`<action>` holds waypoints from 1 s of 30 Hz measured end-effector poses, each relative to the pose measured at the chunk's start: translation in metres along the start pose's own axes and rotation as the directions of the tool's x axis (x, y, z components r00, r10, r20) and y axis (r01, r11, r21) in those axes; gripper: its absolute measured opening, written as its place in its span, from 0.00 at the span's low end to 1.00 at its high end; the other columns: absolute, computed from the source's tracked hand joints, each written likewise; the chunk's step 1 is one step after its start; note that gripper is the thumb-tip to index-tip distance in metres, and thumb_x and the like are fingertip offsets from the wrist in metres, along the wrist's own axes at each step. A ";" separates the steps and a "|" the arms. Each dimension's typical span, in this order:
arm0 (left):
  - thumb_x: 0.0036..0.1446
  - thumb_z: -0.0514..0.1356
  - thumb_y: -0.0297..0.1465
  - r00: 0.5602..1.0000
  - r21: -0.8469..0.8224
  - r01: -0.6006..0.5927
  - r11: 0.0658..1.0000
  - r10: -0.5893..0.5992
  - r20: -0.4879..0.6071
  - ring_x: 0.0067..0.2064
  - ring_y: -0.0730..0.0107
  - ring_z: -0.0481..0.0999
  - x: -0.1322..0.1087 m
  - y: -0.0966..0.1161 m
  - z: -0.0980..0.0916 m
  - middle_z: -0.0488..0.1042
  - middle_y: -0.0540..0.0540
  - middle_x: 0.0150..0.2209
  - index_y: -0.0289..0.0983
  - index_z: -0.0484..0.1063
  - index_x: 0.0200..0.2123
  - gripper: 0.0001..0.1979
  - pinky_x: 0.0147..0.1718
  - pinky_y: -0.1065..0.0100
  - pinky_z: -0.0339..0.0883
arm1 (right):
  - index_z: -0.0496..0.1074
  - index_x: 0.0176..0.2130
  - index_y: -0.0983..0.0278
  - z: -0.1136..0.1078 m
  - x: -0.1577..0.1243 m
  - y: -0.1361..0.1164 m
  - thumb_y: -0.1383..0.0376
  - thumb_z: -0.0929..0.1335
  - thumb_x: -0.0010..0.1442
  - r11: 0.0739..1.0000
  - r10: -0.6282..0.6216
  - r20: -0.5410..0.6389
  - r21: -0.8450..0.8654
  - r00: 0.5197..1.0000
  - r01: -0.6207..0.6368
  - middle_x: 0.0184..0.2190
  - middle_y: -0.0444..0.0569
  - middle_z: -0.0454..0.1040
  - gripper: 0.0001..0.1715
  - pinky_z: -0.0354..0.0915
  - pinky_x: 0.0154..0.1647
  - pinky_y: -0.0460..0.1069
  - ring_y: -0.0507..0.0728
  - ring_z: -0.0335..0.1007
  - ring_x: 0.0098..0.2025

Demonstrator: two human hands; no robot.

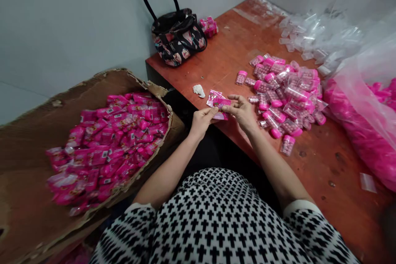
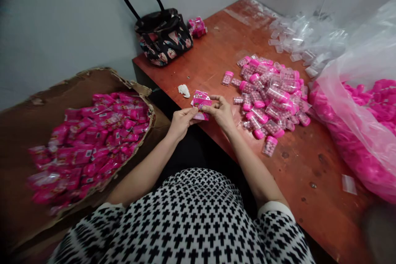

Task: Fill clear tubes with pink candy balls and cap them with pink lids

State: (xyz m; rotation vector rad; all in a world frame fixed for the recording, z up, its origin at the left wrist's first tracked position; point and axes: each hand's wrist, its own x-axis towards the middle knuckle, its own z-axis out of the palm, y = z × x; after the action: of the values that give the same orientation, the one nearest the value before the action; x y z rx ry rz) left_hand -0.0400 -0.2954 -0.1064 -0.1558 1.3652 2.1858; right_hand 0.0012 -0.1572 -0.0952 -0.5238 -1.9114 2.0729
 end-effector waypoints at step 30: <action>0.50 0.64 0.25 0.952 -0.398 0.146 0.906 -0.239 -0.194 0.26 0.72 0.77 0.004 0.013 -0.027 0.75 0.47 0.24 0.32 0.71 0.27 0.04 0.28 0.71 0.74 | 0.71 0.40 0.71 -0.024 0.136 -0.032 0.52 0.66 0.54 0.165 -0.104 -0.232 -0.963 0.967 -0.213 0.42 0.65 0.73 0.25 0.63 0.45 0.57 0.66 0.70 0.46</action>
State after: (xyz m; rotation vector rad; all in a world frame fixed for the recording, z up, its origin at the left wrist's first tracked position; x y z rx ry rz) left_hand -0.0550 -0.3217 -0.1108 -0.6914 0.9734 2.2890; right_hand -0.1120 -0.0735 -0.0757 -1.0292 -2.8655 0.2949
